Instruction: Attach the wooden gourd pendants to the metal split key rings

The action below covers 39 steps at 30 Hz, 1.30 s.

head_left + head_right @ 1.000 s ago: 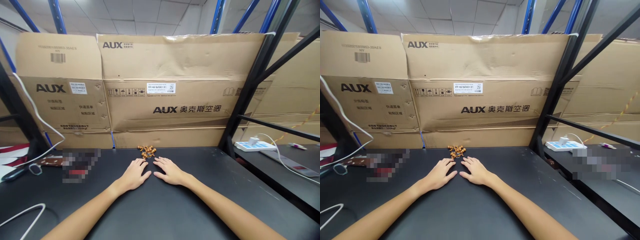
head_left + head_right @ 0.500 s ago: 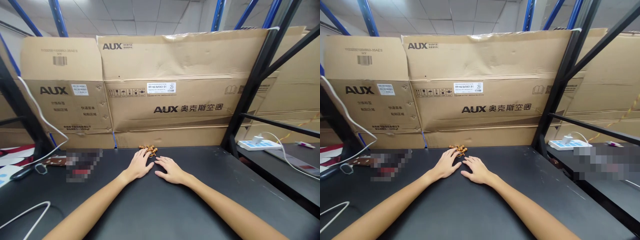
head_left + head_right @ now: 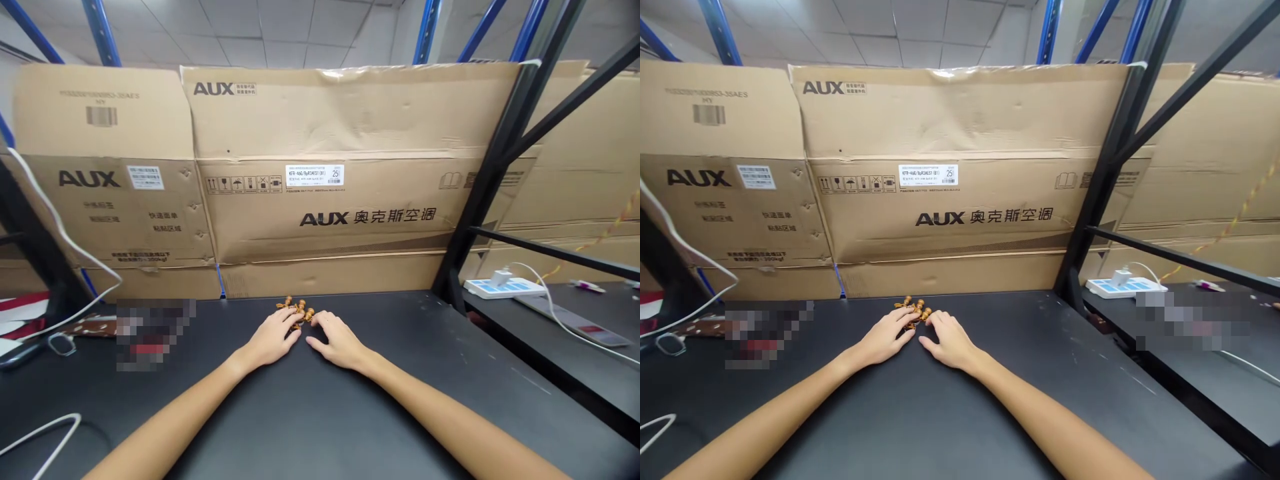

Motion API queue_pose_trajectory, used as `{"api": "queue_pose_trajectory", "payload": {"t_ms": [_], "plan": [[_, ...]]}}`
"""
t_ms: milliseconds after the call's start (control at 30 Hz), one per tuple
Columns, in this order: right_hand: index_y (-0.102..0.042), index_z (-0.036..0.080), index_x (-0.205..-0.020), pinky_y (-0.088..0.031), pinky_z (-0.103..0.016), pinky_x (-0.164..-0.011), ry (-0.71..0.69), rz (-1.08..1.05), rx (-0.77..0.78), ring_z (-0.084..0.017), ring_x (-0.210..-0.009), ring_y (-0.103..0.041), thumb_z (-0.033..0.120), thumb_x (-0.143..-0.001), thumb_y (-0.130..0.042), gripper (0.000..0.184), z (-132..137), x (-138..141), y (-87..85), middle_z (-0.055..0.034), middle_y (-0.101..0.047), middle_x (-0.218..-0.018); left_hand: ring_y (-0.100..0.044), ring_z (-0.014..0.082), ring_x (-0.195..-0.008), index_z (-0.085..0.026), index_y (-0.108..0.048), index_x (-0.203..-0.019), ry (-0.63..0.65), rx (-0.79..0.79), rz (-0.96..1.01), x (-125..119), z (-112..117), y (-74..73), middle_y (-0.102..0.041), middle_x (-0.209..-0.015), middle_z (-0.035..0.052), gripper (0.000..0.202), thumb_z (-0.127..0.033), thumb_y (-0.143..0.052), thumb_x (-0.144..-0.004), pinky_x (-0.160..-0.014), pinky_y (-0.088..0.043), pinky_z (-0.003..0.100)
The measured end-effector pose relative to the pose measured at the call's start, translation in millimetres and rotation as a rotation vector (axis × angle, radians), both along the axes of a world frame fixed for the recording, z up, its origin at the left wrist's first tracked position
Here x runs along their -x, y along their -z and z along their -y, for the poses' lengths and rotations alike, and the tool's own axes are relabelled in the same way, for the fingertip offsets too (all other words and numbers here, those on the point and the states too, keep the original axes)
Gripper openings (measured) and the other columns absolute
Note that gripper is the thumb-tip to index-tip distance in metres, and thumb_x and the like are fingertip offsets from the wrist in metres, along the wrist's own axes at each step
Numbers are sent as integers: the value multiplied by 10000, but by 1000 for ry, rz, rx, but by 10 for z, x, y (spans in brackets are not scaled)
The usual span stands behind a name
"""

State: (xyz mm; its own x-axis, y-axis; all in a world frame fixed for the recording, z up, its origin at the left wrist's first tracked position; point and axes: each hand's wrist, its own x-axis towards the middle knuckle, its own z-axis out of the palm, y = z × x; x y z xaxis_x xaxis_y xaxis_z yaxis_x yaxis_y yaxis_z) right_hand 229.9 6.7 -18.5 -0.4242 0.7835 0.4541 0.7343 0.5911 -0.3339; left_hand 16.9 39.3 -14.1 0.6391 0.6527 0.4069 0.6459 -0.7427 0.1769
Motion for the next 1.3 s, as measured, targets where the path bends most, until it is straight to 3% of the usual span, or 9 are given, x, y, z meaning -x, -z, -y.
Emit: {"api": "queue_pose_trajectory", "payload": {"t_ms": [200,467,667,767,933,1167,1300], "plan": [[-557,214,-1092,-421,-379,-859,-39,32,-109,-226,-980,-505,284,-875,-561,228,1,6,-4,-82,-558,-1110,-465,213,-1255,-251,-478,-1308,76,78,79,131,283,-56,-502,-1357,63,388,-342,-456,-932,-1073,-379,382],[-529,198,-885,-427,-318,-762,-66,-65,-44,-190,-837,-519,209,-844,-568,58,-33,-17,37,-46,-583,-891,-473,236,-1235,-223,-566,-1173,-11,66,80,137,234,-15,-531,-1317,74,287,-315,-473,-917,-1051,-390,416],[-517,197,-893,-438,-281,-664,-135,-297,124,-158,-703,-555,268,-894,-506,72,-51,4,30,-28,-614,-802,-483,248,-1199,-193,-561,-1167,-78,-21,109,148,151,56,-553,-1266,98,275,-237,-456,-917,-1014,-403,438],[-531,198,-930,-431,-262,-616,-190,-417,237,-141,-650,-560,320,-923,-471,136,-18,49,-13,-17,-637,-790,-486,247,-1162,-204,-557,-1148,-53,-61,141,128,214,-17,-554,-1229,90,259,-224,-480,-902,-968,-416,423],[-550,195,-903,-443,-273,-692,-255,-582,354,-144,-724,-559,389,-911,-494,202,23,116,-22,-12,-602,-828,-529,224,-970,-206,-599,-939,-7,-15,188,33,400,-150,-594,-1037,52,138,-314,-590,-854,-859,-425,389],[-533,197,-887,-437,-298,-731,-364,-732,517,-147,-737,-538,451,-869,-553,255,23,152,9,0,-557,-800,-519,184,-938,-201,-599,-817,65,55,262,-25,430,-118,-591,-985,32,139,-216,-499,-912,-881,-411,357],[-534,196,-882,-429,-296,-722,-371,-769,552,-142,-725,-530,467,-847,-580,278,26,153,-13,6,-541,-788,-521,194,-979,-207,-608,-869,57,85,274,-18,435,-125,-573,-1038,37,81,-251,-543,-891,-937,-394,385]]}}
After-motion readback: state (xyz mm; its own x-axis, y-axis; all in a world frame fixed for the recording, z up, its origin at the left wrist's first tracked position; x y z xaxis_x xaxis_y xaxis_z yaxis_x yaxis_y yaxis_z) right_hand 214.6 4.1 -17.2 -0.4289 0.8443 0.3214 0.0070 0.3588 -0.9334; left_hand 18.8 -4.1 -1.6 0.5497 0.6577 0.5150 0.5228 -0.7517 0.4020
